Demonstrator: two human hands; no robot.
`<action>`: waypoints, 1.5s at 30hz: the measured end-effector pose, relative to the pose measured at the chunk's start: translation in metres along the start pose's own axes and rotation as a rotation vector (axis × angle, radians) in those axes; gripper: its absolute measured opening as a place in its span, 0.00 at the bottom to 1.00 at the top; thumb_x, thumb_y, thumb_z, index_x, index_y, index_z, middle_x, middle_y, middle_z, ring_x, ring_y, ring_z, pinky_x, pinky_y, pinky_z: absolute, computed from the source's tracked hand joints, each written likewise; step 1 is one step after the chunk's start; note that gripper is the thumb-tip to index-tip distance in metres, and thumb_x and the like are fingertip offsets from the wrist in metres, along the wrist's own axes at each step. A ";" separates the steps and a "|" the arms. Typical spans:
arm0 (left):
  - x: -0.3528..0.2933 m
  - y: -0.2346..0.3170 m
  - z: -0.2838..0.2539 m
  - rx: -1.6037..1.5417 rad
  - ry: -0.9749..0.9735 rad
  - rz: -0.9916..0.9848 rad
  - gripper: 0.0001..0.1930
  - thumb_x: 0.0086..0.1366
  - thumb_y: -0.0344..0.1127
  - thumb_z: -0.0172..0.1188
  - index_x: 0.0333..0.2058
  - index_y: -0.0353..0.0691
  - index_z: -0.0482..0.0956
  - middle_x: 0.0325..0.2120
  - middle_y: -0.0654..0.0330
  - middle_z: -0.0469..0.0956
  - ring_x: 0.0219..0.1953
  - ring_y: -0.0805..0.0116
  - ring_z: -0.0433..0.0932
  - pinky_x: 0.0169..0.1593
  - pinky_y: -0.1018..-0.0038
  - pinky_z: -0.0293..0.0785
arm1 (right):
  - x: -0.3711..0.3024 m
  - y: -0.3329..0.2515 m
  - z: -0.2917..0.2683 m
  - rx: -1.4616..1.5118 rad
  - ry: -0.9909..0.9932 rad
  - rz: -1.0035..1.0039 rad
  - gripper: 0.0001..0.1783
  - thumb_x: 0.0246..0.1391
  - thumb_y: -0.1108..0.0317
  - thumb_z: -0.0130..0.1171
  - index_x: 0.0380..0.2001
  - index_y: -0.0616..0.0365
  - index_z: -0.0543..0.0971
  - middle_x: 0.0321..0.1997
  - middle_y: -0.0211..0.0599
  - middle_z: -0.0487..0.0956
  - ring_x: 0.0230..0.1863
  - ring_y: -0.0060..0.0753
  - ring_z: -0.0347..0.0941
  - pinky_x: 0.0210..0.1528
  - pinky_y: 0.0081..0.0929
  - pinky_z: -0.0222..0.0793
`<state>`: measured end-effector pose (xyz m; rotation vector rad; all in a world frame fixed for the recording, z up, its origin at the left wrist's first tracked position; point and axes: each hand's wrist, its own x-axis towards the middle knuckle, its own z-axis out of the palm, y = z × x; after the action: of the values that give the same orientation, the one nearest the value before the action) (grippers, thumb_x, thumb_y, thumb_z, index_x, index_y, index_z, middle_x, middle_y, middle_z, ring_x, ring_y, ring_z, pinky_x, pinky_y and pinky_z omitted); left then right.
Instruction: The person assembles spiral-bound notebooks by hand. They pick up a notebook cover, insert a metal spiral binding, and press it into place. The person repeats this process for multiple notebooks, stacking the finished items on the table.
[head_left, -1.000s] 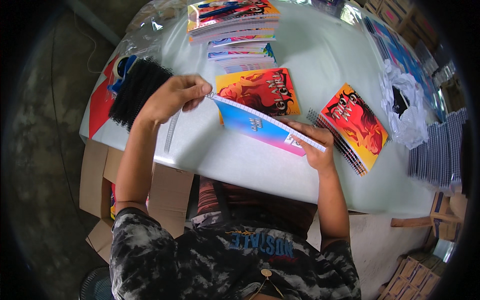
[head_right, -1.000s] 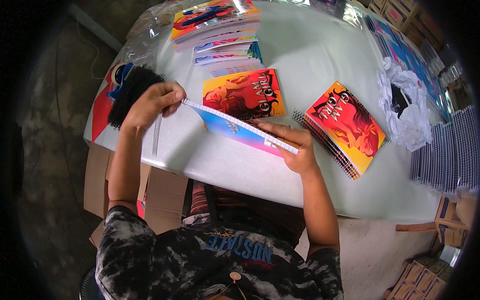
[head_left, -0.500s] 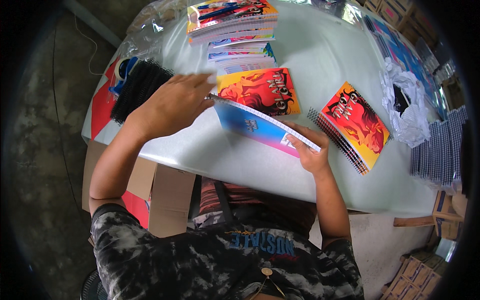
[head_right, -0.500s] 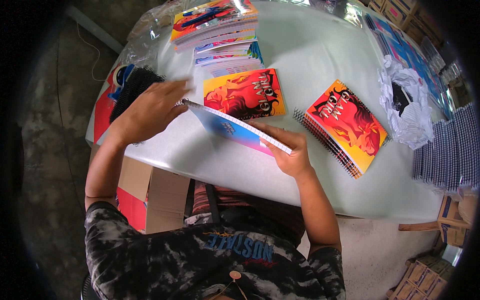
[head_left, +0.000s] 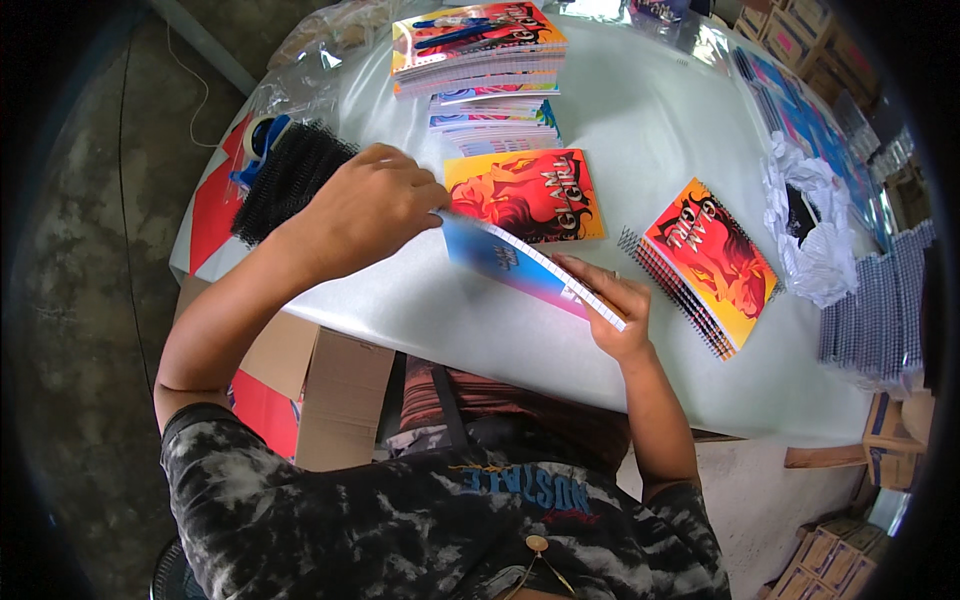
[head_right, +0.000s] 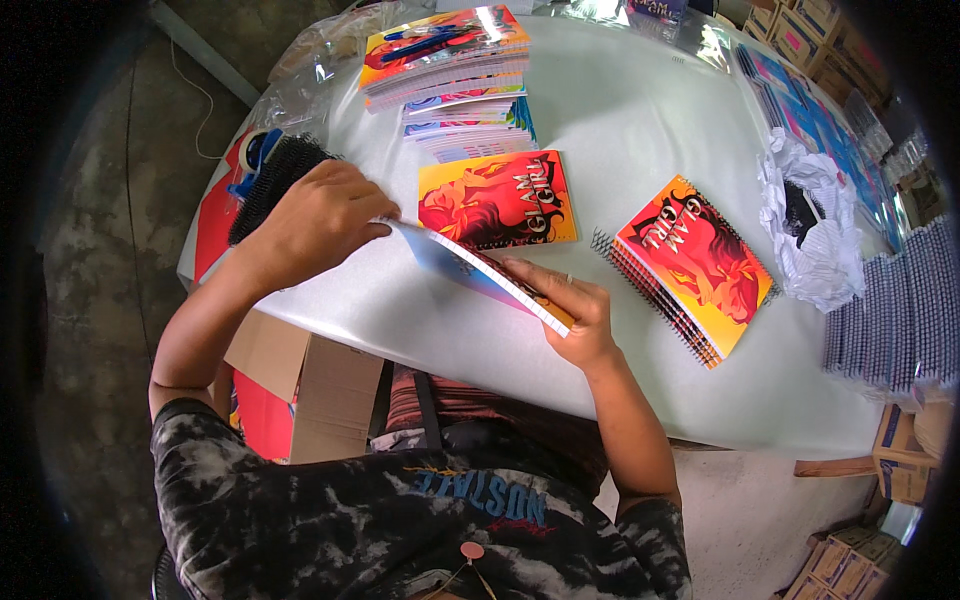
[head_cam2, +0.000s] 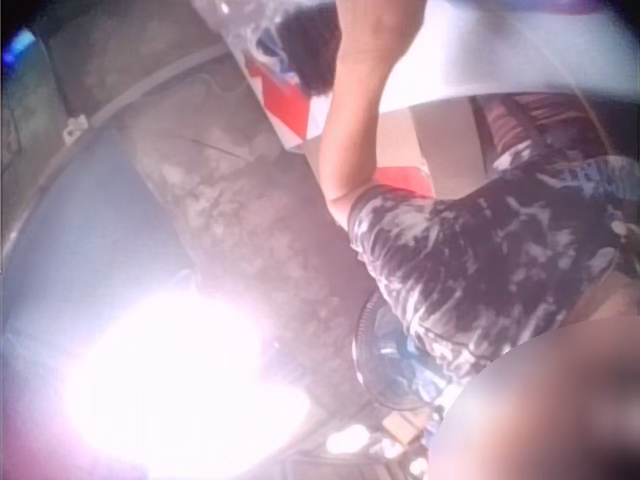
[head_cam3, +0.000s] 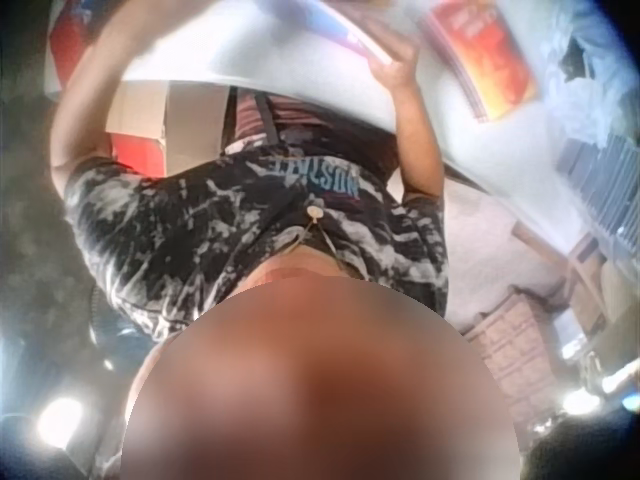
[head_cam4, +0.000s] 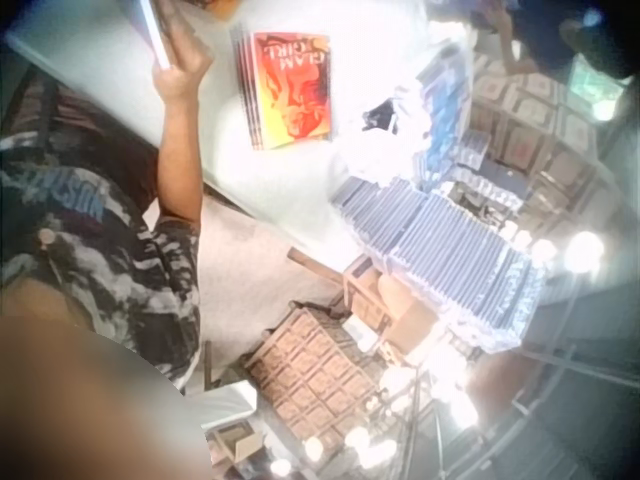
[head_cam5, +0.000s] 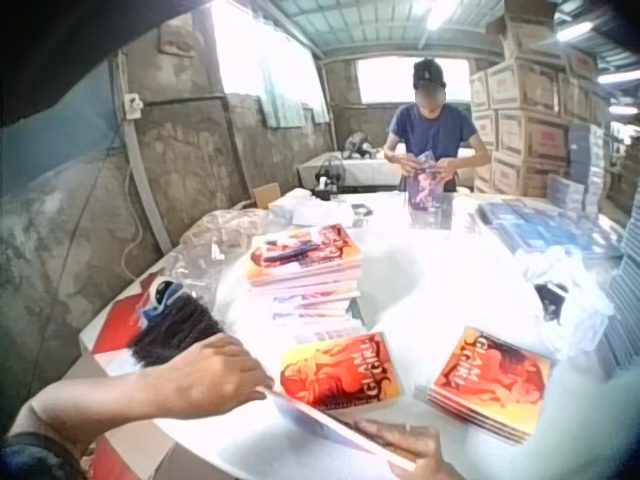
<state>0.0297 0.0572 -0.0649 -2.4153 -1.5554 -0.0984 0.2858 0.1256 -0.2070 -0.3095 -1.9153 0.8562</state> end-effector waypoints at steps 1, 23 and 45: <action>0.001 0.002 -0.003 0.006 -0.135 -0.024 0.22 0.46 0.37 0.67 0.40 0.38 0.72 0.41 0.57 0.72 0.48 0.57 0.69 0.51 0.64 0.63 | 0.000 0.000 0.000 -0.007 -0.004 -0.009 0.16 0.46 0.83 0.53 0.41 0.68 0.77 0.41 0.46 0.80 0.40 0.36 0.79 0.40 0.24 0.74; -0.033 0.028 0.098 0.001 0.851 -0.089 0.60 0.48 0.79 0.40 0.58 0.20 0.47 0.61 0.33 0.39 0.63 0.31 0.38 0.59 0.36 0.25 | -0.030 -0.038 0.017 -0.088 -0.001 -0.183 0.20 0.40 0.76 0.64 0.41 0.67 0.78 0.39 0.50 0.80 0.39 0.42 0.79 0.42 0.31 0.74; -0.058 0.078 0.156 -0.127 0.530 0.339 0.57 0.48 0.81 0.37 0.54 0.23 0.59 0.61 0.31 0.41 0.63 0.30 0.39 0.56 0.32 0.34 | -0.025 -0.027 0.011 -0.072 0.083 -0.194 0.19 0.39 0.77 0.63 0.40 0.65 0.78 0.39 0.49 0.79 0.39 0.42 0.79 0.41 0.32 0.75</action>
<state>0.0617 0.0156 -0.2409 -2.4317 -0.9224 -0.7199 0.2922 0.0877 -0.2089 -0.1957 -1.8668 0.6381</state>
